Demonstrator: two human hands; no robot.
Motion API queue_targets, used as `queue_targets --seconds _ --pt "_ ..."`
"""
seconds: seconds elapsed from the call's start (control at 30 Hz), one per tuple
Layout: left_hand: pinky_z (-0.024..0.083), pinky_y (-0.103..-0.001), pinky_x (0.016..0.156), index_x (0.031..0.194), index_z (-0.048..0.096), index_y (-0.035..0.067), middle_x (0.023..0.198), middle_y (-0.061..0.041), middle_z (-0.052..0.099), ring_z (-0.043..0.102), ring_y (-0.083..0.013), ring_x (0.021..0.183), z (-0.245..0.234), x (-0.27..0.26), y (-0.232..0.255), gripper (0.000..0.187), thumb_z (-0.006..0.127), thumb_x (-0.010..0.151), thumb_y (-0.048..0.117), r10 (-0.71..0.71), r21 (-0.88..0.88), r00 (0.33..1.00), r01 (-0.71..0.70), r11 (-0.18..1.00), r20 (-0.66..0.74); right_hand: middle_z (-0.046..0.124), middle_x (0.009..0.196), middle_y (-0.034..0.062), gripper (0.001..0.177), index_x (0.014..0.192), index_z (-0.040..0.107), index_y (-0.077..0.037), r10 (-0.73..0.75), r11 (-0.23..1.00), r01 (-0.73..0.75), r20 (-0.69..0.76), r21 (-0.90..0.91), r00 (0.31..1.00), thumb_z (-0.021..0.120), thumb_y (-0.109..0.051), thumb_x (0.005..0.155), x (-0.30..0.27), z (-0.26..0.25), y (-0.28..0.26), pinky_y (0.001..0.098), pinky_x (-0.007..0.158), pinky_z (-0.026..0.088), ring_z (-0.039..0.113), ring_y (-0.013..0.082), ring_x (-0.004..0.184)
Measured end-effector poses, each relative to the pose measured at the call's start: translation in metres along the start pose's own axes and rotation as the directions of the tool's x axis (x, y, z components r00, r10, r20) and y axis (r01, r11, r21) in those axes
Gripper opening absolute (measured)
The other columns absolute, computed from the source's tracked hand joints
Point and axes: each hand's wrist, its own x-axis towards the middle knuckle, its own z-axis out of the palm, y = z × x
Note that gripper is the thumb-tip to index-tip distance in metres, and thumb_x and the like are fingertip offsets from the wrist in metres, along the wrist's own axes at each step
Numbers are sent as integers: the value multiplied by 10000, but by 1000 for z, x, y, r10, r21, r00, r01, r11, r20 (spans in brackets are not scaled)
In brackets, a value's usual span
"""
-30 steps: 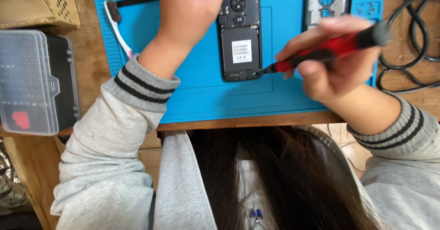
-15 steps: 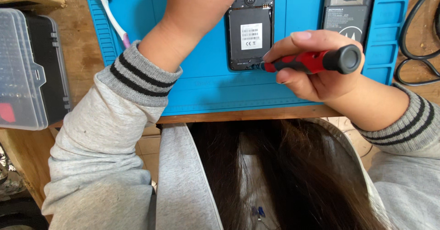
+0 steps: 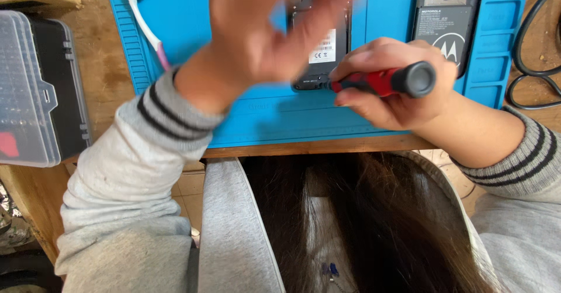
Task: The person uses a screwdriver to remove screws from the back of a disassembled smartphone. They then use a red plastic pry tool to separate the phone's back cover from the main body. The person continues to unscrew components and handle small parts on a blue work mat.
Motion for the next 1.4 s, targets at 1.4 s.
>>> queue_targets --seconds 1.4 --pt "284 -364 611 936 772 28 1009 -109 719 547 -186 625 -8 35 30 343 451 1028 102 233 -298 965 -190 936 116 519 657 86 309 710 461 -12 186 976 -201 156 88 970 688 -203 798 45 -24 -40 270 531 327 436 183 550"
